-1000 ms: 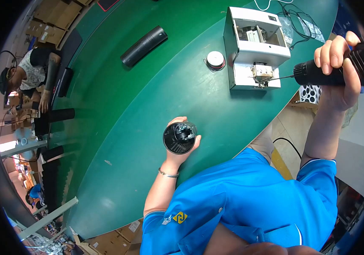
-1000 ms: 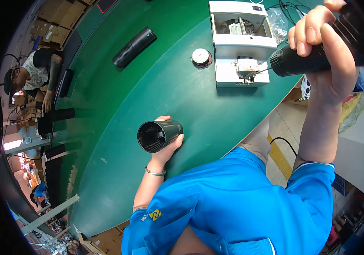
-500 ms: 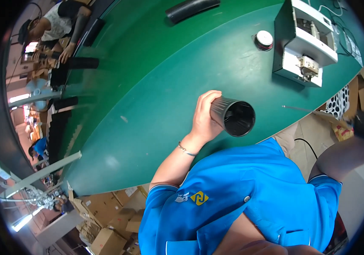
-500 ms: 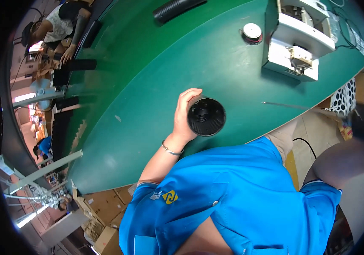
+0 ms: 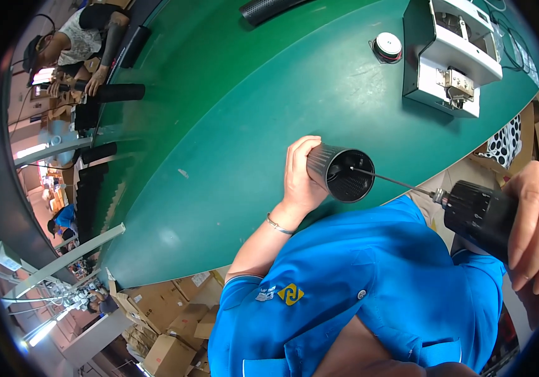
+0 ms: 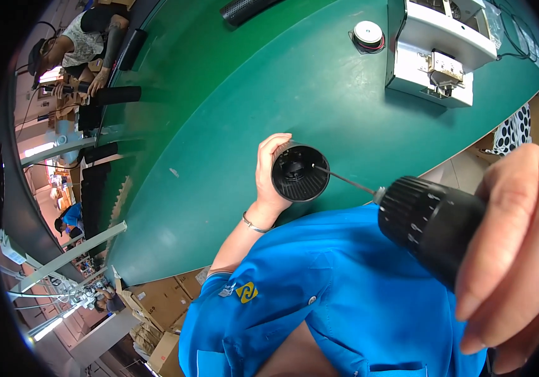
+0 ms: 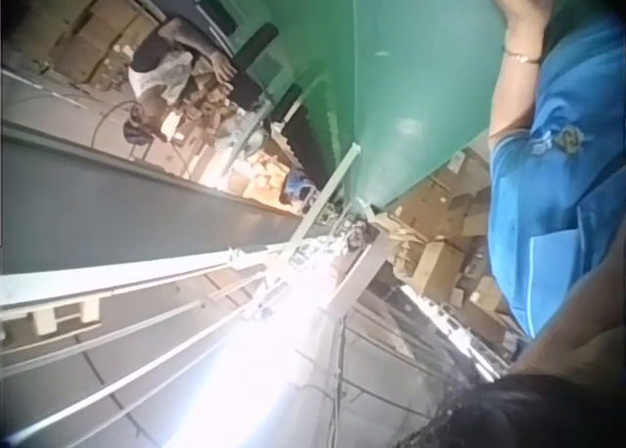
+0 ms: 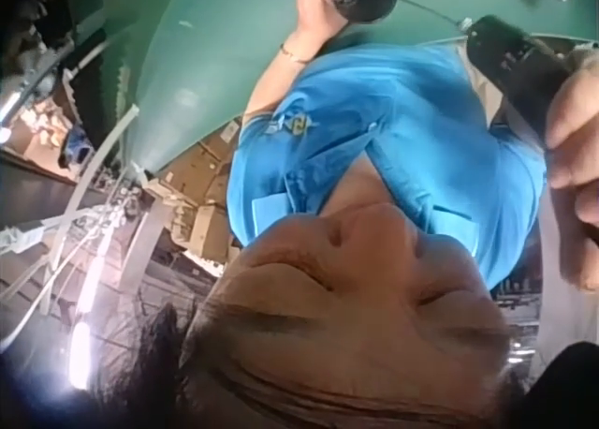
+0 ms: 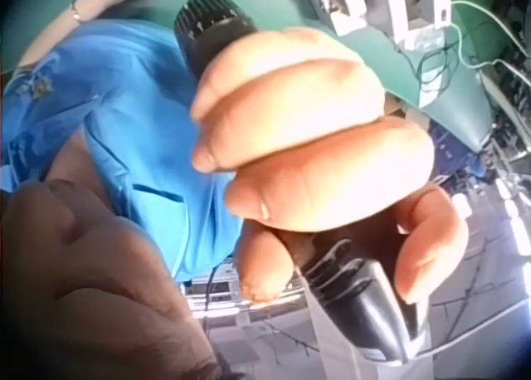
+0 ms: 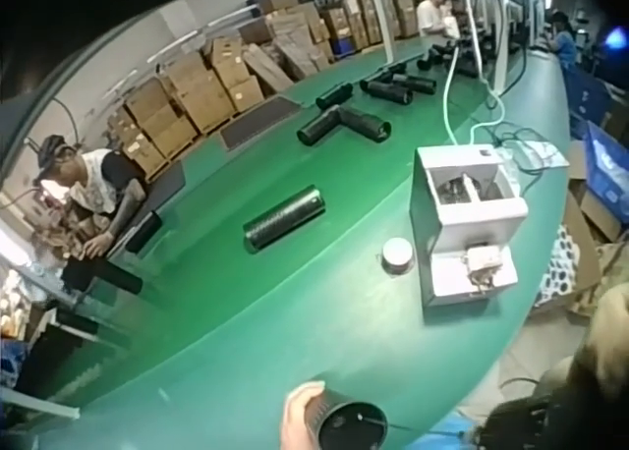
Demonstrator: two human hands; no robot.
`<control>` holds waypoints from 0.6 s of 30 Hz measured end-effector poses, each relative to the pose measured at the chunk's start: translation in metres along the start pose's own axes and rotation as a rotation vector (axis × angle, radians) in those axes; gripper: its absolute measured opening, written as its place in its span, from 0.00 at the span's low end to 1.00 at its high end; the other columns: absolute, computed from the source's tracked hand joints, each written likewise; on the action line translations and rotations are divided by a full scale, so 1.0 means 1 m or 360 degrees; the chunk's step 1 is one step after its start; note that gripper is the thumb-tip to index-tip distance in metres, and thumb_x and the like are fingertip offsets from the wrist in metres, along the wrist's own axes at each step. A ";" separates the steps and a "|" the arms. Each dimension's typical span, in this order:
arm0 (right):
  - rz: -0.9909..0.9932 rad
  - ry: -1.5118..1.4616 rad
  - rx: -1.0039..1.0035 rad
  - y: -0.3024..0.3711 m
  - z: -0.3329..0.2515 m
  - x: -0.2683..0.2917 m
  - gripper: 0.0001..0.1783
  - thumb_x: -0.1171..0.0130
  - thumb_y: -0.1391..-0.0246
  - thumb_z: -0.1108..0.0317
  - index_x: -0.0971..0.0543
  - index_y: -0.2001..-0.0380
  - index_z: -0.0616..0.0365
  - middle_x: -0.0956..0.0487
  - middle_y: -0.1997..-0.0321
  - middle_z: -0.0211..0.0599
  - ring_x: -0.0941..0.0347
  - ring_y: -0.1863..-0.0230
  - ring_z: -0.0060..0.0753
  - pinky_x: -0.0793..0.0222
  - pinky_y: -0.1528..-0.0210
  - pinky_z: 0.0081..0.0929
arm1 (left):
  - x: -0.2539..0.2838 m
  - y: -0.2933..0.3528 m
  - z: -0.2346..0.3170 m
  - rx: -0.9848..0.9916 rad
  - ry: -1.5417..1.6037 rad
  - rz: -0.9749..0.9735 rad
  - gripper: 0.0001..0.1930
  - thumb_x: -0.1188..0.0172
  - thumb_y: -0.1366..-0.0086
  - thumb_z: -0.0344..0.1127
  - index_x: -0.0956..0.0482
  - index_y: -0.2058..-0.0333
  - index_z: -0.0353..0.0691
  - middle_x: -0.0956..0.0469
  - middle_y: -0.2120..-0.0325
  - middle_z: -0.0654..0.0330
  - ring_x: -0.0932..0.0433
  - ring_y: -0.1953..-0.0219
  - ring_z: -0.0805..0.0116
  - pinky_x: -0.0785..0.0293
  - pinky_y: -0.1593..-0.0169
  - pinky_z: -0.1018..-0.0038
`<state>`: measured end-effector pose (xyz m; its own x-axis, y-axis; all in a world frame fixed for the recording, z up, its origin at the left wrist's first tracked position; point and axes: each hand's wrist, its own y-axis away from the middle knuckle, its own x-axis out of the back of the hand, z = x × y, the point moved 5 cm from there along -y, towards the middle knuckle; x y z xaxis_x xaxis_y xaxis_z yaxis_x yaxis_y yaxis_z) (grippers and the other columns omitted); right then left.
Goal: Using an electric screwdriver to assemble components inside black cylindrical housings.
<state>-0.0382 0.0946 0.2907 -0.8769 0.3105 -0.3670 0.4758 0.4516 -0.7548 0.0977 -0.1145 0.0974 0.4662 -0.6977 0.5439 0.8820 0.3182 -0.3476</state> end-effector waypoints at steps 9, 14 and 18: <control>-0.0295 0.0072 -0.0183 -0.015 0.048 -0.015 0.31 0.40 0.56 0.63 0.39 0.48 0.55 0.27 0.70 0.32 0.27 0.73 0.25 0.30 0.69 0.20 | 0.001 0.001 0.000 0.0071 -0.0052 -0.0096 0.33 0.34 0.66 0.23 0.35 0.57 0.37 0.32 0.59 0.54 0.31 0.59 0.60 0.33 0.55 0.72; -0.0374 0.0059 -0.0307 -0.008 0.060 -0.011 0.39 0.33 0.62 0.64 0.43 0.46 0.49 0.26 0.70 0.33 0.25 0.71 0.29 0.27 0.67 0.21 | 0.001 -0.001 0.002 0.0071 -0.0049 -0.0112 0.34 0.33 0.67 0.24 0.36 0.56 0.37 0.32 0.59 0.54 0.31 0.59 0.60 0.33 0.55 0.72; -0.0396 0.0073 -0.0327 -0.005 0.065 -0.006 0.42 0.32 0.64 0.65 0.45 0.46 0.47 0.26 0.70 0.33 0.24 0.71 0.30 0.27 0.67 0.22 | 0.000 -0.001 0.001 0.0078 -0.0052 -0.0114 0.33 0.33 0.66 0.24 0.36 0.56 0.37 0.32 0.59 0.54 0.31 0.59 0.60 0.33 0.55 0.72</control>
<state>-0.0398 0.0363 0.2609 -0.9662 0.2047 -0.1568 0.2554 0.6761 -0.6911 0.0966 -0.1143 0.0992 0.4031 -0.6987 0.5911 0.9151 0.2997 -0.2698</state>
